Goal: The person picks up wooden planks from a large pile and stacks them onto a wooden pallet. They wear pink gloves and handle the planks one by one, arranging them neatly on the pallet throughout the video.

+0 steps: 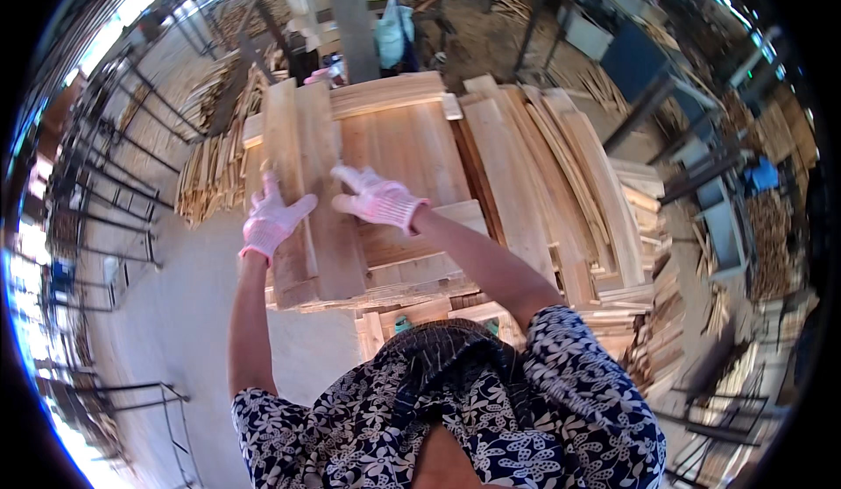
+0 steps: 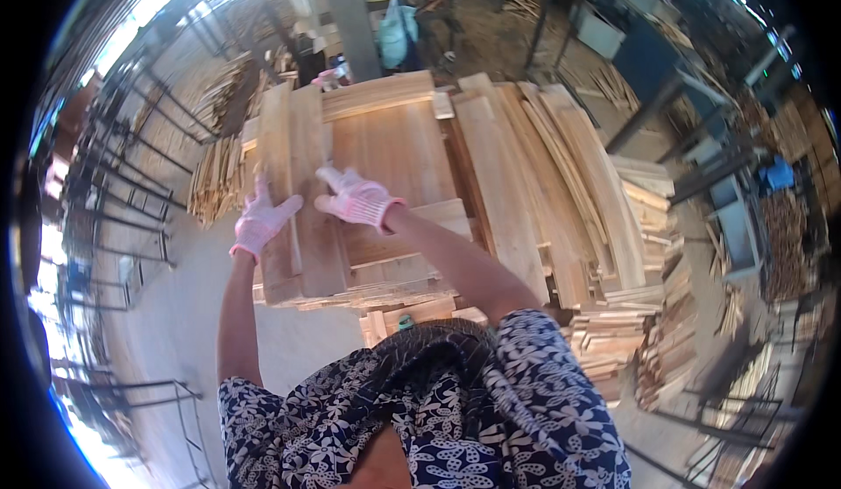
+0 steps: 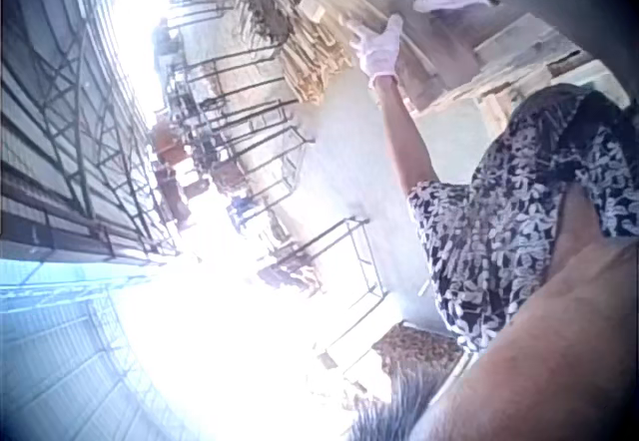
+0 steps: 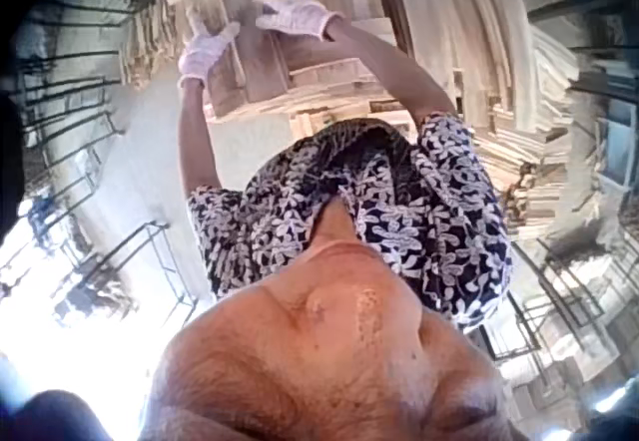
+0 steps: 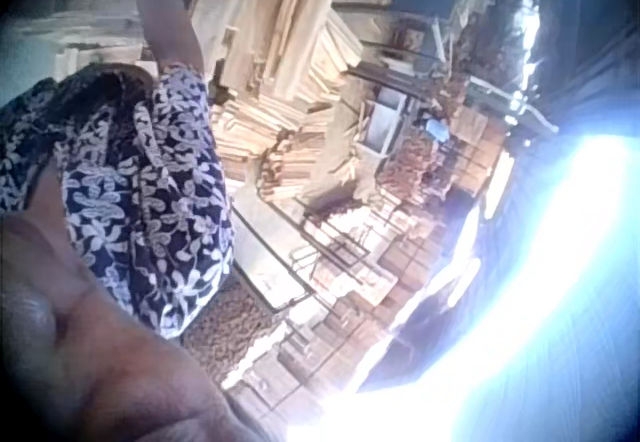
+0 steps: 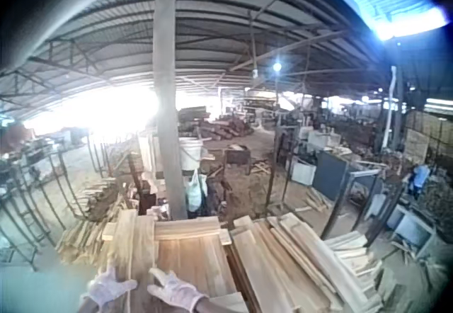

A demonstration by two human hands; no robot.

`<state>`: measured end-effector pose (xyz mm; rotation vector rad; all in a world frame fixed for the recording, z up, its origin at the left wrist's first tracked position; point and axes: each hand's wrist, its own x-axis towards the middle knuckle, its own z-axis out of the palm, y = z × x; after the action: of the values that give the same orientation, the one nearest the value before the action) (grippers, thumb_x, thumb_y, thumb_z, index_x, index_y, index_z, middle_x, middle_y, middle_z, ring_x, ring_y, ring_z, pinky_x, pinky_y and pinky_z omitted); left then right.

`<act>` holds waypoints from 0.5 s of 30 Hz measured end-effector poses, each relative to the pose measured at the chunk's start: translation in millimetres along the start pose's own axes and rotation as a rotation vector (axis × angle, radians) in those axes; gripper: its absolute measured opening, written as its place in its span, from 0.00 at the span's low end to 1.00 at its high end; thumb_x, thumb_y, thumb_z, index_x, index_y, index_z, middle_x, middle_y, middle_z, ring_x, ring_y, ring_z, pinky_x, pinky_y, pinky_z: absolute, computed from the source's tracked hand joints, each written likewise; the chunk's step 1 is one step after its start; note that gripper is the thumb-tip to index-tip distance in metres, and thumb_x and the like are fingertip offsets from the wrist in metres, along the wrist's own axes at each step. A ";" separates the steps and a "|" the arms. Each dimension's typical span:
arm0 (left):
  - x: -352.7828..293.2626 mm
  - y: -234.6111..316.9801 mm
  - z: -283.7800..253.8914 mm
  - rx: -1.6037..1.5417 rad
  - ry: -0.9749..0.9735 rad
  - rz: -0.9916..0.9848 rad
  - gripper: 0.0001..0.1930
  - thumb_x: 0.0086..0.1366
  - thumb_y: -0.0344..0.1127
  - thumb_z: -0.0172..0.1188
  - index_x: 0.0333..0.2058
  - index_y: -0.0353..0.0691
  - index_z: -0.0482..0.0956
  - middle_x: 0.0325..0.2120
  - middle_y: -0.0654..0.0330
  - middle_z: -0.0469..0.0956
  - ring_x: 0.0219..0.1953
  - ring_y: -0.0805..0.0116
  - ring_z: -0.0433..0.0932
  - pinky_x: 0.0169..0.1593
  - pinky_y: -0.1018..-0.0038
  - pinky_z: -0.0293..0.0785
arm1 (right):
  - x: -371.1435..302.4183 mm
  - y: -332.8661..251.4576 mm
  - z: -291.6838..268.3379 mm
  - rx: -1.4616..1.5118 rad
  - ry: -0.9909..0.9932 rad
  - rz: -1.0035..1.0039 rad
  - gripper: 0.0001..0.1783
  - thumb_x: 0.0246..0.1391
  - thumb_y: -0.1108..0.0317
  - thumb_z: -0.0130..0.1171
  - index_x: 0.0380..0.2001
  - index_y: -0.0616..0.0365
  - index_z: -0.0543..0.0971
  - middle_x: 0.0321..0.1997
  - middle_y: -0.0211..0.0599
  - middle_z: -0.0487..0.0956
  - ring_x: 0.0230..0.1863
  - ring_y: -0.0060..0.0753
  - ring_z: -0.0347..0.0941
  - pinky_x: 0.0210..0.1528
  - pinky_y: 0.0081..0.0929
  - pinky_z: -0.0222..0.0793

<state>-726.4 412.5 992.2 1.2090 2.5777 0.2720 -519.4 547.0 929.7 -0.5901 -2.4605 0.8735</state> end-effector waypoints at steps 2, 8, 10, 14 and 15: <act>4.1 -1.6 3.1 0.085 0.010 -0.079 0.64 0.51 0.70 0.67 0.76 0.44 0.42 0.68 0.29 0.58 0.68 0.33 0.65 0.67 0.53 0.67 | -35.8 35.2 -55.7 -0.208 0.065 -0.055 0.27 0.60 0.51 0.58 0.58 0.53 0.74 0.67 0.50 0.69 0.60 0.66 0.69 0.61 0.50 0.69; 30.5 -55.9 -18.5 -0.170 0.134 -0.006 0.55 0.50 0.52 0.76 0.73 0.44 0.57 0.67 0.40 0.64 0.68 0.44 0.68 0.70 0.61 0.64 | -220.6 151.1 -265.5 -0.748 0.187 0.936 0.48 0.52 0.44 0.66 0.73 0.49 0.63 0.72 0.54 0.66 0.72 0.56 0.61 0.71 0.51 0.57; 23.7 -32.8 -18.3 -0.217 0.165 -0.013 0.54 0.50 0.48 0.77 0.72 0.45 0.58 0.67 0.41 0.65 0.68 0.45 0.67 0.71 0.61 0.64 | -292.7 194.1 -280.5 -0.672 0.117 1.152 0.59 0.46 0.32 0.66 0.76 0.41 0.54 0.76 0.62 0.57 0.72 0.68 0.59 0.73 0.60 0.53; -20.2 31.3 -11.8 -0.289 0.275 0.129 0.53 0.51 0.48 0.77 0.72 0.44 0.58 0.66 0.37 0.63 0.68 0.41 0.65 0.70 0.58 0.65 | -285.8 192.8 -266.5 -0.678 0.081 1.150 0.59 0.47 0.33 0.66 0.77 0.41 0.52 0.70 0.64 0.62 0.70 0.69 0.62 0.70 0.57 0.58; -22.6 45.5 1.0 -0.532 0.215 0.163 0.52 0.52 0.49 0.77 0.72 0.45 0.58 0.66 0.36 0.63 0.68 0.40 0.65 0.70 0.56 0.64 | -285.2 194.3 -268.8 -0.695 0.075 1.140 0.60 0.47 0.33 0.66 0.77 0.41 0.52 0.69 0.64 0.63 0.69 0.68 0.63 0.69 0.57 0.60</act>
<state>-679.5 423.9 1008.1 1.2269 2.3368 1.0955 -97.2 659.2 907.4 -2.3191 -2.1804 0.2405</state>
